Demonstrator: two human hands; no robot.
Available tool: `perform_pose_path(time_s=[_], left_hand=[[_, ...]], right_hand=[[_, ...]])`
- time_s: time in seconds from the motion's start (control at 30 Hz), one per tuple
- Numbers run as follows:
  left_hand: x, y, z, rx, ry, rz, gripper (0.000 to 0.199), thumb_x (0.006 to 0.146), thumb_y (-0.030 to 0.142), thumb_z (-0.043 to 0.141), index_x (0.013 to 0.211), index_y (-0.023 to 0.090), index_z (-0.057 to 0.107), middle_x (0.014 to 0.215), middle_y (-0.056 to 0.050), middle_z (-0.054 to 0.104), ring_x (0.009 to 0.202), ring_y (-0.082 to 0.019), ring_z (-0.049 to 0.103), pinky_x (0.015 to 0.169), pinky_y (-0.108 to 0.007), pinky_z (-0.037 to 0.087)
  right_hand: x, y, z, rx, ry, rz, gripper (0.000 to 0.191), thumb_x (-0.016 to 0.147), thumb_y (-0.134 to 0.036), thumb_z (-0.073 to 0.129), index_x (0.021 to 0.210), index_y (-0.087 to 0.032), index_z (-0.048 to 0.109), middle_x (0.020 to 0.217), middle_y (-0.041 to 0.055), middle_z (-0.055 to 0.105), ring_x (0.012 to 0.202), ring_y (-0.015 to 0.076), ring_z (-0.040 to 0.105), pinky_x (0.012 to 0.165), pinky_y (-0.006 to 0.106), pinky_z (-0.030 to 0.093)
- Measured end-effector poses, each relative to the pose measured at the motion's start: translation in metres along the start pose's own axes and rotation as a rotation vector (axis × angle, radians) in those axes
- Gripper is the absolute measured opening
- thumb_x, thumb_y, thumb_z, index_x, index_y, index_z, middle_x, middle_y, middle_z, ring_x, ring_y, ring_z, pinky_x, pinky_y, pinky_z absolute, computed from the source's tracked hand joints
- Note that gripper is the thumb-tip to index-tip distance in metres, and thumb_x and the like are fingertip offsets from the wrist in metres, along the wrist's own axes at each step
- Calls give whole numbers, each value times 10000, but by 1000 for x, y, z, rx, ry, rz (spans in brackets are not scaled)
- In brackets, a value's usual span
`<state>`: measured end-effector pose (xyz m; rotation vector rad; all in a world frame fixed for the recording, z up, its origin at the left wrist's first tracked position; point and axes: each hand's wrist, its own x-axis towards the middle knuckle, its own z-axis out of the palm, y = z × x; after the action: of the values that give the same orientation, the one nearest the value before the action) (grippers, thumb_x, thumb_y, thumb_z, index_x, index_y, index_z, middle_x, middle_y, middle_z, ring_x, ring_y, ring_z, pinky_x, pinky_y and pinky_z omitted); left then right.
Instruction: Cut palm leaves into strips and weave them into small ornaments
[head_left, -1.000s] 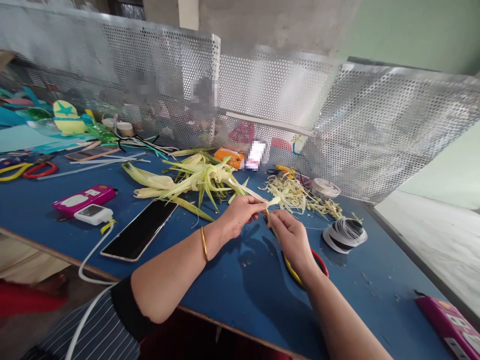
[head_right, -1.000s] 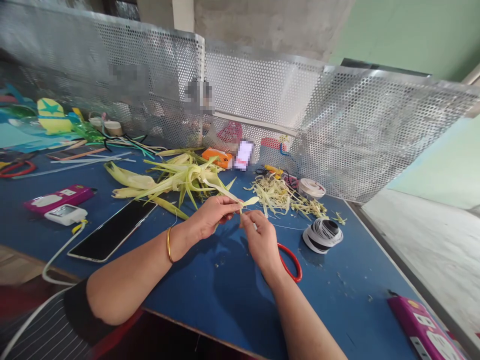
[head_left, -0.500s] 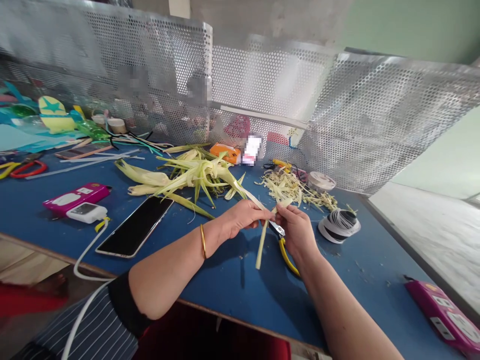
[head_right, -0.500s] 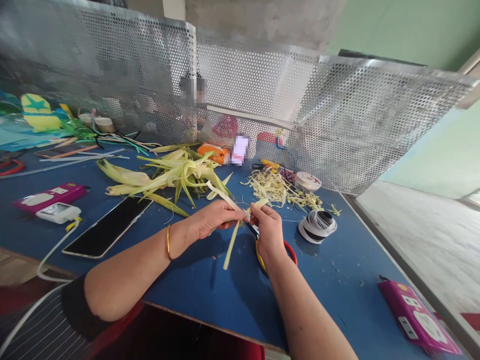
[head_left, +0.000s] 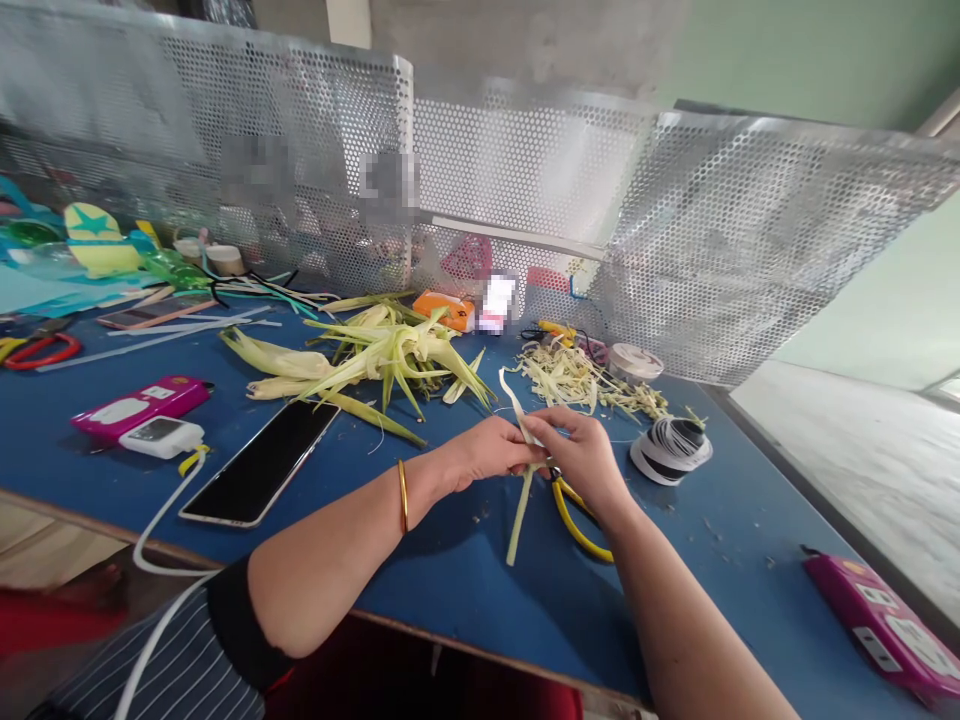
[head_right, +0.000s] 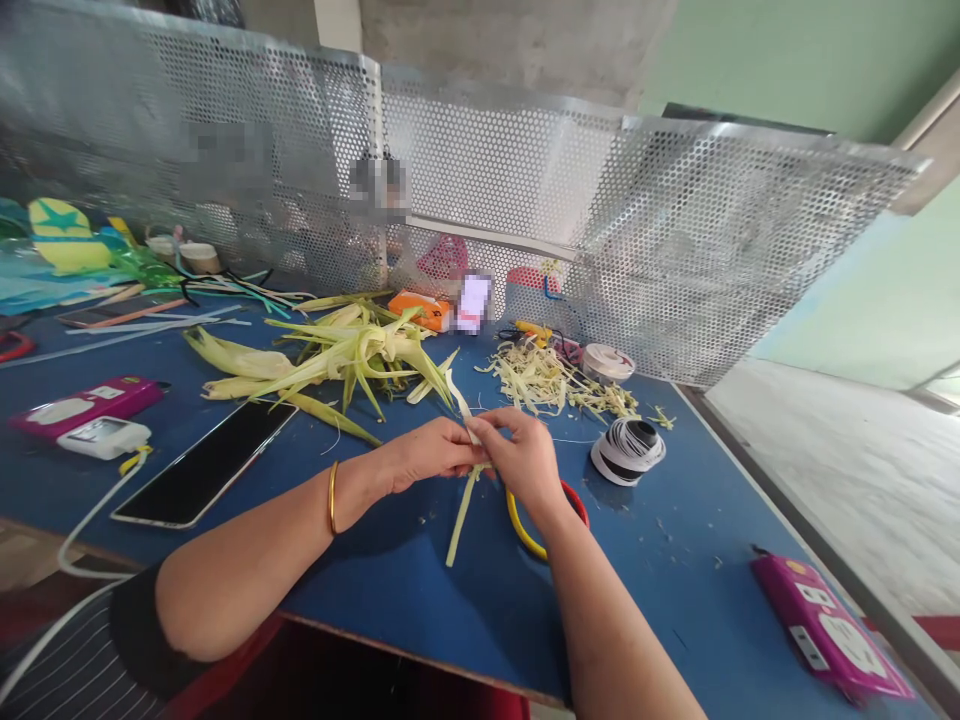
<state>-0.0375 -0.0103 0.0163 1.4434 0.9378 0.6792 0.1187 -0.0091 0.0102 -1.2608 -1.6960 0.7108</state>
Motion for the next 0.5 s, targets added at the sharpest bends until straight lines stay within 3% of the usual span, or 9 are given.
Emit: perform_pose_path(time_s=[0.03, 0.1, 0.27, 0.5], left_hand=[[1, -1, 1, 8, -9, 0, 216, 705, 334, 685, 634, 136, 733, 508, 20, 498, 513, -78, 384, 514, -226, 289], [1, -2, 2, 24, -19, -11, 203, 698, 319, 677, 648, 131, 735, 510, 21, 502, 518, -78, 387, 520, -225, 293], [-1, 3, -1, 69, -17, -26, 236, 703, 360, 667, 662, 138, 736, 473, 35, 465, 478, -77, 365, 480, -231, 256], [-3, 4, -3, 51, -73, -10, 211, 710, 328, 662, 639, 142, 733, 487, 23, 499, 483, -76, 400, 484, -222, 279]], right_hand=[[-2, -1, 2, 76, -90, 54, 285, 794, -481, 642, 748, -207, 704, 678, 23, 676, 551, 174, 602, 494, 278, 429], [-4, -1, 7, 201, -128, 140, 297, 776, -487, 663, 695, -201, 656, 537, -21, 591, 400, 136, 505, 396, 260, 357], [-3, 6, 13, 261, 190, 142, 361, 730, -507, 698, 587, -201, 570, 508, -31, 555, 418, 111, 462, 403, 247, 346], [-7, 7, 23, 309, 280, 188, 385, 724, -512, 693, 573, -203, 521, 546, -30, 567, 411, 91, 412, 376, 236, 311]])
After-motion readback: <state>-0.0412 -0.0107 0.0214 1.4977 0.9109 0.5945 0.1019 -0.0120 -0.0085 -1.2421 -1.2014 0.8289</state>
